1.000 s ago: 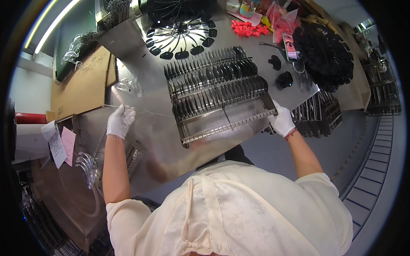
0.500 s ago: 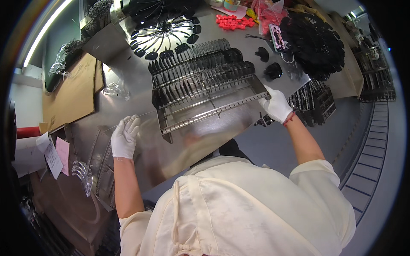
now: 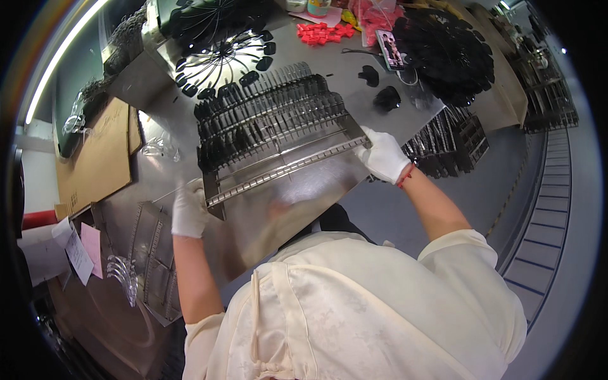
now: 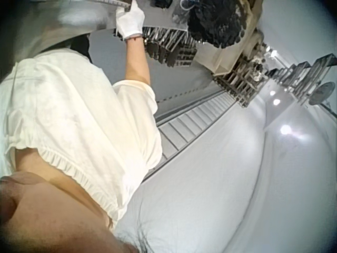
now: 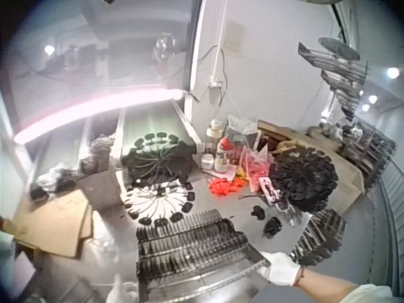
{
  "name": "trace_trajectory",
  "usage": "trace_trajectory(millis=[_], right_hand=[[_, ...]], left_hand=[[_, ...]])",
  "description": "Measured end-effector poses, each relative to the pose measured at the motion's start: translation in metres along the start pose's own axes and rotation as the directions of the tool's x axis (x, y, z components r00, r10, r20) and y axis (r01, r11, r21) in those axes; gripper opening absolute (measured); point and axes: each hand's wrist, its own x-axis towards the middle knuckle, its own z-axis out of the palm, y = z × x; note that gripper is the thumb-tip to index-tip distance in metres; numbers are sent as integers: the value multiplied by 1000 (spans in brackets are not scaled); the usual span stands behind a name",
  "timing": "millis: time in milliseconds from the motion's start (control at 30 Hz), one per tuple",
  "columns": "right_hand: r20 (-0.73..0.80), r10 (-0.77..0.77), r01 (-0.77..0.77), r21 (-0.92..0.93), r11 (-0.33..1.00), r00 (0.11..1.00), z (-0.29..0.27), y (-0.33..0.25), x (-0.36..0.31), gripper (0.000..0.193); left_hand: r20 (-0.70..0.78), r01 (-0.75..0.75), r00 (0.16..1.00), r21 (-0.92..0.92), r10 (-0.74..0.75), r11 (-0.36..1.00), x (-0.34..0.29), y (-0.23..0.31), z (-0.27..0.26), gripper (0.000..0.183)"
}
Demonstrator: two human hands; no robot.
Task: The person repeatedly picks up black plastic components and places them into slots on a metal rack. They also handle clear plastic pieces and place them into a separate rack. The person moves between racks and the workbench, organizing components throughout the clip.
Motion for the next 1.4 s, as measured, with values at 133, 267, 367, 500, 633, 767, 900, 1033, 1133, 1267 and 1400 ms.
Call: trace_trajectory(millis=[133,267,367,500,633,767,900,1033,1133,1267,1400], right_hand=[[5,71,-71,20,997,997,0,-9,-2,43],[9,64,-64,-6,998,998,-1,-9,-2,44],[1,20,-20,9,1000,1000,3,-10,-2,46],[42,123,-122,-10,992,992,6,-17,-4,48],[4,51,-50,-56,997,999,8,-18,-6,52],[14,78,-76,-134,988,997,26,-9,-10,57],[-15,25,-28,-251,968,1000,43,15,-13,61],[283,-40,87,-155,984,958,19,23,12,49],[348,30,93,-330,940,937,3,-3,35,35],[-90,29,-64,-418,906,996,50,8,47,13],[-35,-14,2,-312,950,999,47,8,42,16]], left_hand=[[-192,-368,920,-115,343,923,-28,18,-6,40],[-253,-371,909,-130,331,920,-22,13,-7,31],[-226,-289,943,-193,244,938,5,-4,-10,27],[-247,-231,944,-19,219,973,-1,-3,35,29],[-283,-476,860,-145,425,867,16,4,-42,30],[-260,-480,819,181,512,858,-6,-30,37,27],[-183,-475,777,457,603,752,-16,-42,31,33],[-160,-368,811,609,563,703,-13,-58,11,38],[-290,-213,856,554,427,805,-5,-59,7,35],[-139,-217,844,794,518,568,15,-57,7,34],[9,-389,727,829,686,402,-3,-75,8,33]])
